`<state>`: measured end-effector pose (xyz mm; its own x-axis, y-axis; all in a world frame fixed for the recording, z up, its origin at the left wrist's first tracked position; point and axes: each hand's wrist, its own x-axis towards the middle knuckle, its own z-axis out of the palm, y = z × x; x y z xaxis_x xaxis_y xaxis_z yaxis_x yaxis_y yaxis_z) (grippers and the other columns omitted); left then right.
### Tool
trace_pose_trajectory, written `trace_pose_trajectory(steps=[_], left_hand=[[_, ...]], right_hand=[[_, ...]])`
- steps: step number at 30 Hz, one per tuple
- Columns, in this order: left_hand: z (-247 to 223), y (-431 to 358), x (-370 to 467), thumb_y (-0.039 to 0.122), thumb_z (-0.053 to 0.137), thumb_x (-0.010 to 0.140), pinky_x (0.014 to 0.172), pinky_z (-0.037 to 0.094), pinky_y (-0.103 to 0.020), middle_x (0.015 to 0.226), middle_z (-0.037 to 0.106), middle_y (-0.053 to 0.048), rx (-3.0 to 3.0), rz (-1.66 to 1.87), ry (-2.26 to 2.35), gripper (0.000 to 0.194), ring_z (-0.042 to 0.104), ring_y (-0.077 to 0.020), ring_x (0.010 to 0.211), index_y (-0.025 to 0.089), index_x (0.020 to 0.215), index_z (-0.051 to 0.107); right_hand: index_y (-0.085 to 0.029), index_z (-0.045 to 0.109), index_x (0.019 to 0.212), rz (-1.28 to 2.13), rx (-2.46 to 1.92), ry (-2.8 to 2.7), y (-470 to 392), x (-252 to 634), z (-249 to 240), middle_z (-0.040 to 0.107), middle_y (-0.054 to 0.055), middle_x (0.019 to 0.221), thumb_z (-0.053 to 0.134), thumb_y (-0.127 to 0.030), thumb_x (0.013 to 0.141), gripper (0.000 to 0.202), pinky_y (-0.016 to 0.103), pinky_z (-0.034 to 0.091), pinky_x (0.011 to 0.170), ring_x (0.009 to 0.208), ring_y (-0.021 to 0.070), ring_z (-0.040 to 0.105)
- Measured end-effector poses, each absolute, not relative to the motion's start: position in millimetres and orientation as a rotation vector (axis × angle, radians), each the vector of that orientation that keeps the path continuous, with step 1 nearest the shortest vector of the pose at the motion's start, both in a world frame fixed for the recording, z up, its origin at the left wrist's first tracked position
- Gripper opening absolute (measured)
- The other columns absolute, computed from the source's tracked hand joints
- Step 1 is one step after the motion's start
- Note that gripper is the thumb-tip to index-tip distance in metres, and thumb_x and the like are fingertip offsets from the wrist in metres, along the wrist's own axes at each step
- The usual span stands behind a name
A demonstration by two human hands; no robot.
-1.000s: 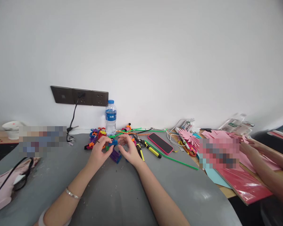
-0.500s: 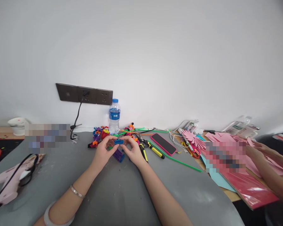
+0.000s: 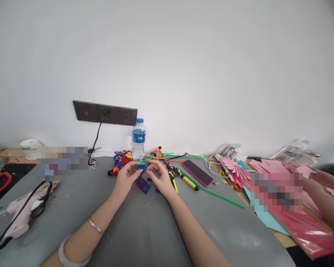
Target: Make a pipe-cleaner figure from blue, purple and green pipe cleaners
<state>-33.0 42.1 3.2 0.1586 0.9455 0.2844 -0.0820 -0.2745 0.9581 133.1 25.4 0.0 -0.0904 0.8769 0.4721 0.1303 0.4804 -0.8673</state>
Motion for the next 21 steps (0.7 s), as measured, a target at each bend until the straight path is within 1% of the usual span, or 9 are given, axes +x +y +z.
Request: trace_pose_trajectory(steps=[3,6,11,14,16,18,21], left_hand=[[2.1,43.7,-33.9,0.035,0.069,0.076,0.091,0.055,-0.038,0.108,0.073,-0.010,1.378,1.320,0.894,0.034,0.068,-0.0247,0.104,0.018,0.106,0.065],[1.1,45.6,-34.5,0.036,0.072,0.072,0.090,0.055,-0.038,0.111,0.072,-0.010,1.293,1.372,0.931,0.043,0.067,-0.0252,0.106,0.019,0.110,0.063],[2.2,47.6,-36.7,0.039,0.071,0.073,0.085,0.056,-0.037,0.096,0.073,-0.008,1.315,1.366,0.979,0.034,0.070,-0.0231,0.093,0.017,0.098,0.064],[1.3,50.2,-39.5,0.038,0.071,0.073,0.082,0.057,-0.037,0.094,0.073,-0.007,1.394,1.367,0.936,0.031,0.070,-0.0217,0.087,0.018,0.096,0.065],[-0.2,52.4,-41.3,0.038,0.071,0.074,0.081,0.058,-0.037,0.094,0.073,-0.007,1.440,1.380,0.926,0.030,0.070,-0.0218,0.086,0.018,0.095,0.065],[-1.1,53.6,-42.3,0.038,0.070,0.075,0.080,0.057,-0.036,0.095,0.072,-0.007,1.476,1.390,0.928,0.028,0.069,-0.0216,0.087,0.018,0.095,0.064],[0.7,51.1,-41.4,0.034,0.068,0.076,0.075,0.057,-0.033,0.093,0.072,-0.006,1.550,1.360,0.928,0.025,0.068,-0.0199,0.083,0.019,0.096,0.065]], right_hand=[[-0.021,0.051,0.118,0.846,-0.893,-1.455,28.4,134.3,-3.7,0.064,0.002,0.083,0.058,-0.038,0.089,0.034,0.030,0.050,0.069,0.074,0.0159,0.060],[-0.021,0.052,0.115,0.871,-0.876,-1.335,31.8,135.7,-6.2,0.062,0.000,0.076,0.058,-0.040,0.089,0.033,0.028,0.049,0.064,0.072,0.0158,0.059],[-0.020,0.055,0.108,0.913,-0.868,-1.209,34.2,140.2,-4.3,0.063,0.000,0.073,0.060,-0.041,0.087,0.030,0.027,0.046,0.061,0.060,0.0123,0.053],[-0.020,0.057,0.105,0.955,-0.874,-1.153,34.2,142.2,-2.0,0.064,0.000,0.074,0.060,-0.042,0.086,0.029,0.027,0.046,0.060,0.058,0.0119,0.053],[-0.021,0.058,0.104,0.982,-0.884,-1.163,34.3,142.1,-1.3,0.063,0.000,0.074,0.061,-0.044,0.085,0.030,0.027,0.047,0.061,0.060,0.0127,0.054],[-0.021,0.060,0.103,1.002,-0.874,-1.215,34.1,141.0,-1.4,0.063,0.001,0.076,0.063,-0.045,0.084,0.031,0.027,0.049,0.064,0.066,0.0140,0.057],[-0.022,0.062,0.104,1.022,-0.849,-1.329,32.8,138.4,-1.9,0.064,0.003,0.087,0.067,-0.042,0.081,0.030,0.028,0.050,0.070,0.078,0.0157,0.060]])
